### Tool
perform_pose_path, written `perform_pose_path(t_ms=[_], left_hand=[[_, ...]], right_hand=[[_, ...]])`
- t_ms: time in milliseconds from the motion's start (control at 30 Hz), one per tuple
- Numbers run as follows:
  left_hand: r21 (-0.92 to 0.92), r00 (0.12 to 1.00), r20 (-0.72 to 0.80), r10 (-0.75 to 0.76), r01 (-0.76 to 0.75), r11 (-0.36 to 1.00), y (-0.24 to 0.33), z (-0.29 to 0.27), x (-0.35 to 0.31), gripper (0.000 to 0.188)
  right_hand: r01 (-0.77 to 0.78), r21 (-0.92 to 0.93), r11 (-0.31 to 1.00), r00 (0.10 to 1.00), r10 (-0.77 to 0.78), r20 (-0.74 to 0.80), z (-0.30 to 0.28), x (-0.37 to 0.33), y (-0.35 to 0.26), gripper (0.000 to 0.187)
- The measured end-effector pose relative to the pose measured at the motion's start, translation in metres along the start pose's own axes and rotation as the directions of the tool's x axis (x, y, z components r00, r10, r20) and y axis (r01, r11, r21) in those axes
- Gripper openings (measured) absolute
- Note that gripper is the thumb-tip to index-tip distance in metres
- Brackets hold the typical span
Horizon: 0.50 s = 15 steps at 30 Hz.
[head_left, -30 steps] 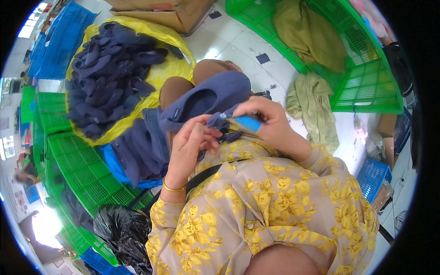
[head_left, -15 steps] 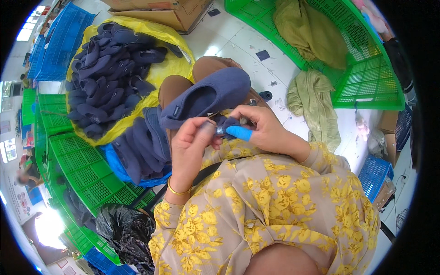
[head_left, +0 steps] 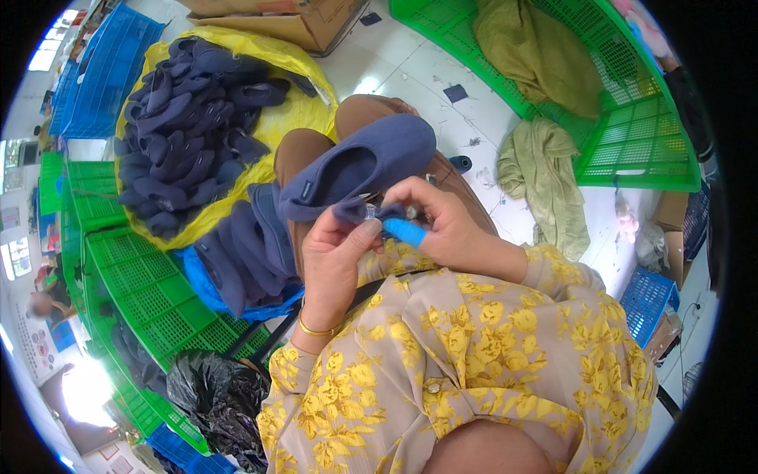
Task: The person sits on the floor and uses a blue utility knife to trim excess fabric or threads from the edges of dark blue slip-on shoes. They handle the shoes one at a time, rotating them to access different edges, and place trimmed pieces aside.
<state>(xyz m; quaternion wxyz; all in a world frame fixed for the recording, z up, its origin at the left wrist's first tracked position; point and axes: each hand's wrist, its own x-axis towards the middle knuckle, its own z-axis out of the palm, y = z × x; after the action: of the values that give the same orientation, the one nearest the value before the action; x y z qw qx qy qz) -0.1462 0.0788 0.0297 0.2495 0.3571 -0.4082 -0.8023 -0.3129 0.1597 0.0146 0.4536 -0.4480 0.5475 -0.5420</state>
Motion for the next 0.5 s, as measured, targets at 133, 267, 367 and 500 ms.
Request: perform_pose_path(t_ms=[133, 267, 367, 500], left_hand=[[0.102, 0.990, 0.003, 0.143, -0.142, 0.985, 0.003, 0.004, 0.002, 0.014], [0.384, 0.967, 0.002, 0.255, -0.236, 0.893, 0.008, 0.001, -0.001, 0.011], [0.756, 0.928, 0.265, 0.264, -0.369, 0.540, 0.013, -0.011, -0.003, 0.019], [0.450, 0.961, 0.061, 0.270, -0.268, 0.852, 0.013, -0.001, -0.003, 0.020]], right_hand=[[0.031, -0.060, 0.998, 0.993, -0.024, 0.116, -0.003, 0.001, 0.001, 0.019], [-0.147, -0.114, 0.982, 0.988, 0.152, 0.032, -0.016, 0.005, -0.017, 0.023], [-0.098, 0.010, 0.995, 0.994, 0.098, 0.044, -0.020, 0.010, -0.028, 0.020], [0.029, 0.010, 1.000, 0.986, -0.031, 0.164, -0.021, 0.008, -0.014, 0.019]])
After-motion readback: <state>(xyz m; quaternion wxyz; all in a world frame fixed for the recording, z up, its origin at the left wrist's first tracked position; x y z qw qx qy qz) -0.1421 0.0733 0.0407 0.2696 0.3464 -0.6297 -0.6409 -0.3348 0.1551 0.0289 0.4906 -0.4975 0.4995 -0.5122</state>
